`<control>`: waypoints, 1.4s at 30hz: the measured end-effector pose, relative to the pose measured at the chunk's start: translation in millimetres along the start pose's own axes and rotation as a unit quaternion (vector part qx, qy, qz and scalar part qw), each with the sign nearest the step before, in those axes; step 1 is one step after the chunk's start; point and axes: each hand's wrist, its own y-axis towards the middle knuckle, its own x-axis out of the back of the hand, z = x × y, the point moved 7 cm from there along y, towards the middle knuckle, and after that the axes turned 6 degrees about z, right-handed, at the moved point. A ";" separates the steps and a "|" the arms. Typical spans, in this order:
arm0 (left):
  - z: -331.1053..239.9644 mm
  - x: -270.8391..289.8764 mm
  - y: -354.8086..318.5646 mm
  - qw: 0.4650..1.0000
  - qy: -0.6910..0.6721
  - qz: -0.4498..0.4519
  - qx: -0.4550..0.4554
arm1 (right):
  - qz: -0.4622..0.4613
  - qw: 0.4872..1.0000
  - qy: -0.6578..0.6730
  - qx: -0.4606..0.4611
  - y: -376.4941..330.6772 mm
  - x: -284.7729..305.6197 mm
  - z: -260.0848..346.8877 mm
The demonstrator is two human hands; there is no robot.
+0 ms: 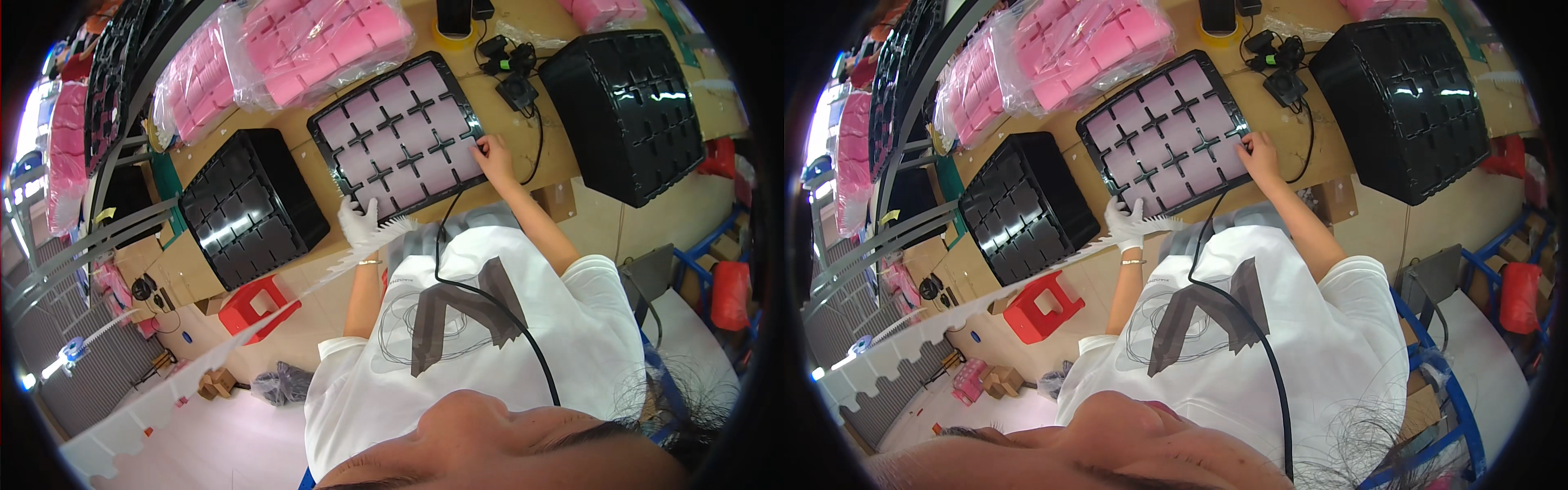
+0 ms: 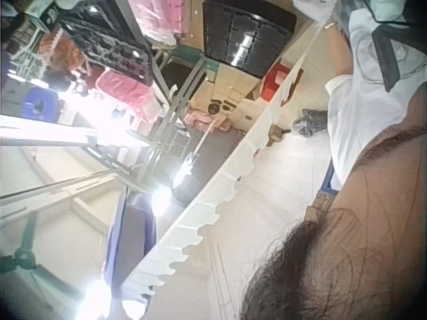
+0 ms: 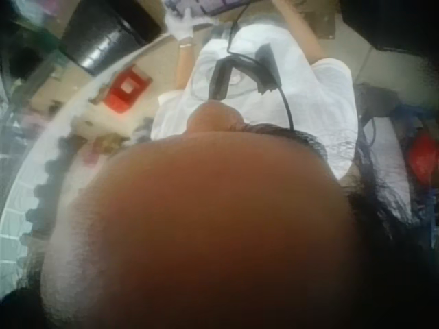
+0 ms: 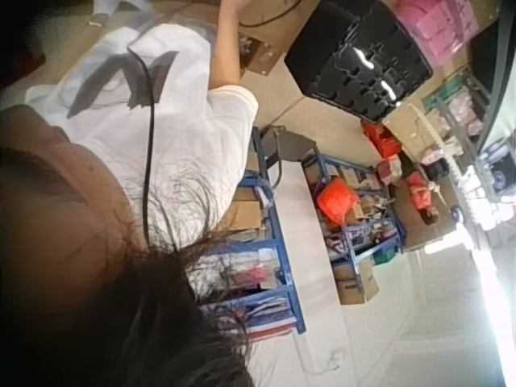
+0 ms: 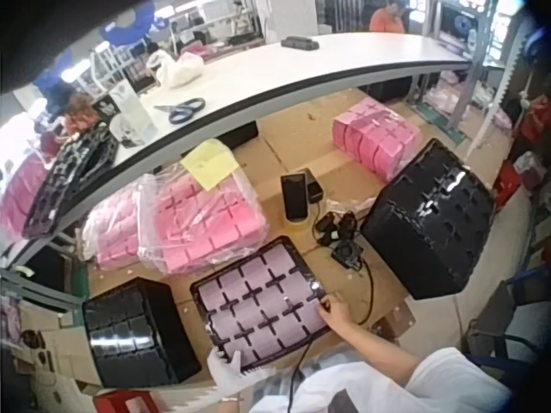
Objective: The person assembles black plastic storage trays by hand, inserting pink foam pieces and attaching white plastic separators to each tray.
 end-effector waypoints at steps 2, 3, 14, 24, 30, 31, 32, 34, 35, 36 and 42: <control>-18.6 15.2 8.0 0.994 0.057 -0.076 -0.053 | -0.049 0.998 -0.029 0.034 10.2 8.4 14.6; -35.3 28.5 8.0 0.977 0.114 -0.148 -0.103 | -0.096 0.991 -0.059 0.066 12.4 14.7 25.7; -101.7 -36.3 125.9 0.905 0.344 0.013 -0.249 | 0.068 0.891 -0.330 0.306 114.4 -72.7 92.3; -96.5 -28.7 157.6 0.890 0.401 -0.015 -0.216 | 0.067 0.859 -0.444 0.248 150.4 -76.6 98.2; -101.4 -17.6 86.2 0.913 0.288 -0.015 -0.287 | 0.096 0.907 -0.267 0.312 77.0 -49.0 85.5; -90.5 -21.0 60.3 0.910 0.272 -0.003 -0.313 | 0.125 0.897 -0.252 0.340 45.9 -39.3 84.9; -79.9 -28.1 32.3 0.904 0.282 0.040 -0.319 | 0.154 0.886 -0.236 0.368 15.2 -27.6 84.6; -59.5 -34.2 -13.6 0.893 0.289 0.085 -0.335 | 0.217 0.879 -0.244 0.349 -27.8 -12.0 51.5; -42.6 -33.4 -36.3 0.890 0.287 0.106 -0.338 | 0.218 0.879 -0.244 0.348 -45.6 -2.0 41.0; -37.3 -33.4 -49.5 0.887 0.284 0.127 -0.341 | 0.233 0.874 -0.261 0.337 -59.8 6.3 30.4; -28.7 -29.0 -54.1 0.881 0.317 0.125 -0.328 | 0.183 0.874 -0.331 0.305 -71.7 2.6 40.5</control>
